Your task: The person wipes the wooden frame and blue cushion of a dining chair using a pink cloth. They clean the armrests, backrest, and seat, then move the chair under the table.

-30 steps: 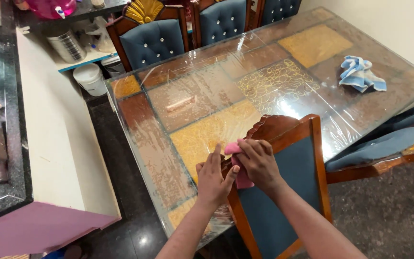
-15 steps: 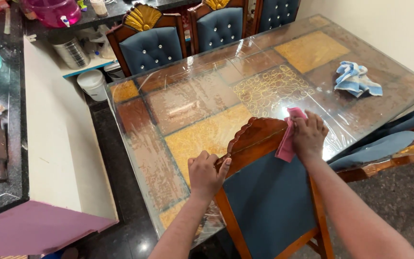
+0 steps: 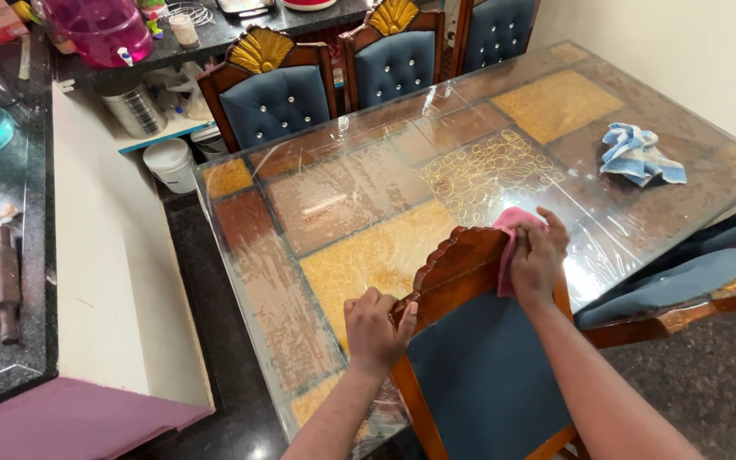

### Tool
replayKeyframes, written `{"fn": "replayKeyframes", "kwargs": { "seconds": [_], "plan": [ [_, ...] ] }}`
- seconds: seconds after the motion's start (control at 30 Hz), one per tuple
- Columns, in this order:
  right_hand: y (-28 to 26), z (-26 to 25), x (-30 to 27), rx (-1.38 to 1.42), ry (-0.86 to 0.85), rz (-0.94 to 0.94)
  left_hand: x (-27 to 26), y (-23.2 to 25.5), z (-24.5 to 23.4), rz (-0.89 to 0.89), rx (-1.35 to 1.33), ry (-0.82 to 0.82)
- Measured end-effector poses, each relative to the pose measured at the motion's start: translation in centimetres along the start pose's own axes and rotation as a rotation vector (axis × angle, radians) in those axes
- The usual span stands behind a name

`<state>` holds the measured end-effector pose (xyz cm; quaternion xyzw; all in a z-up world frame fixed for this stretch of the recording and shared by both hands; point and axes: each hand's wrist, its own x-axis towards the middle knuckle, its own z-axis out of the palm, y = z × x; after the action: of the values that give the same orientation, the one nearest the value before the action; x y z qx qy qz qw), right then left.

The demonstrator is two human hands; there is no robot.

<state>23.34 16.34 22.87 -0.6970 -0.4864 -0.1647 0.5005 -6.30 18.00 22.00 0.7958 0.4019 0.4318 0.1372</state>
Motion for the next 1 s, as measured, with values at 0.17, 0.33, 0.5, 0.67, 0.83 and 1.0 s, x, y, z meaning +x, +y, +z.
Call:
{"fn": "replayKeyframes", "kwargs": {
  "seconds": [0.17, 0.33, 0.5, 0.67, 0.83, 1.0],
  "plan": [
    [-3.6, 1.1, 0.5, 0.239, -0.165, 0.127, -0.1, -0.1, -0.1, 0.000, -0.023, -0.013],
    [-2.8, 1.2, 1.1, 0.038, -0.155, -0.038, 0.0, 0.0, -0.3, 0.013, -0.059, -0.009],
    [2.4, 0.4, 1.5, -0.166, -0.289, -0.186, -0.2, 0.0, -0.4, -0.012, -0.076, -0.047],
    [6.2, 0.6, 1.5, -0.156, -0.274, -0.269, -0.1, 0.0, -0.4, 0.000, -0.100, -0.032],
    [3.1, 2.7, 1.9, -0.140, -0.248, 0.003, 0.1, 0.0, -0.6, -0.002, -0.144, -0.050],
    [-4.7, 3.5, 2.4, -0.267, -0.469, -0.306, -0.3, 0.0, -0.4, 0.021, -0.180, -0.013]
  ]
}}
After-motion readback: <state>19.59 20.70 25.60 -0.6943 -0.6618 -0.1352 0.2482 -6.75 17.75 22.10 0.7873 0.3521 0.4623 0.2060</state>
